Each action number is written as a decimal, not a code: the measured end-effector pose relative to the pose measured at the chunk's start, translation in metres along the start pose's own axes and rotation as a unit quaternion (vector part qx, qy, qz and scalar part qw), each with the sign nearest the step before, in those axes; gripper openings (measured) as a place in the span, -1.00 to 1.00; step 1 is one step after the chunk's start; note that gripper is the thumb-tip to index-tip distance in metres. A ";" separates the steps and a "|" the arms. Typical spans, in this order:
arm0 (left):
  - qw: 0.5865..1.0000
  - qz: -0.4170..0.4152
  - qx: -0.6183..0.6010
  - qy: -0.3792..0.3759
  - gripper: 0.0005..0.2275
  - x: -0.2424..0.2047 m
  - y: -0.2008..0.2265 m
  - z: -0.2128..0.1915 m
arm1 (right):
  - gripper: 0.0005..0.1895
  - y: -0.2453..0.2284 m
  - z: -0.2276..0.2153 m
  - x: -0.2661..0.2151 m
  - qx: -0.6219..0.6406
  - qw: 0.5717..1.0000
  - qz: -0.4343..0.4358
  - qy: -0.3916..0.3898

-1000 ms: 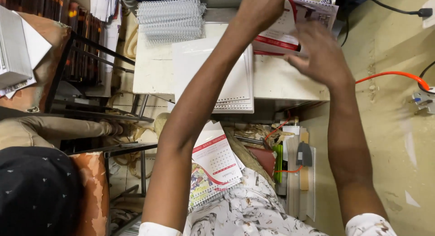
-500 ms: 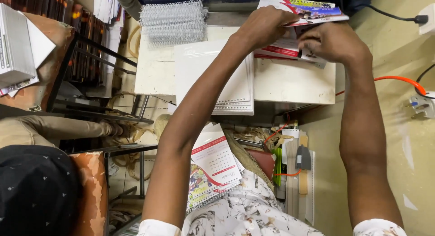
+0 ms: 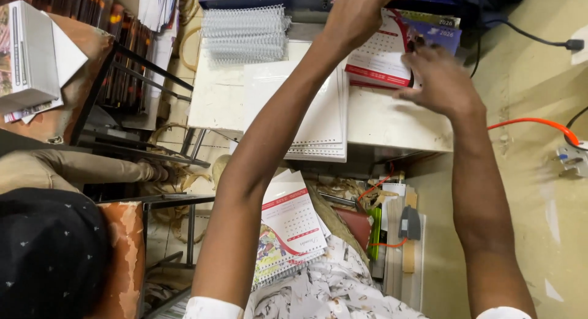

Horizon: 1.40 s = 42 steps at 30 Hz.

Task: The person sits on the floor and assembles desk calendars by inserting spiral wire bindings into the punched holes of the calendar pages. They handle the wire and the paper sheets by hand, securing the binding and stacking the finished calendars on a nearby table.

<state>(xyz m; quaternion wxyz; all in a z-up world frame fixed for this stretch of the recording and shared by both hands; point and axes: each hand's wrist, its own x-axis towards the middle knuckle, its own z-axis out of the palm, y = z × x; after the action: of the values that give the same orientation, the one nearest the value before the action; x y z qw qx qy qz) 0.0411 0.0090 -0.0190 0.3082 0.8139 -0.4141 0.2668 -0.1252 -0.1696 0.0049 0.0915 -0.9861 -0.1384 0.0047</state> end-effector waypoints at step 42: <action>0.819 -0.474 -0.307 0.104 -0.78 -0.237 0.063 -0.179 | -0.56 -0.126 0.049 -0.010 0.557 0.810 -0.114 0.145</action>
<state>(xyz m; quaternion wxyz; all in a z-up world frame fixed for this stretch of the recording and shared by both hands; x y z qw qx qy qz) -0.1660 0.2297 -0.0454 0.6719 0.7400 -0.0035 0.0296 -0.1711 -0.0445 -0.0209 0.6438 -0.7327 -0.2083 -0.0724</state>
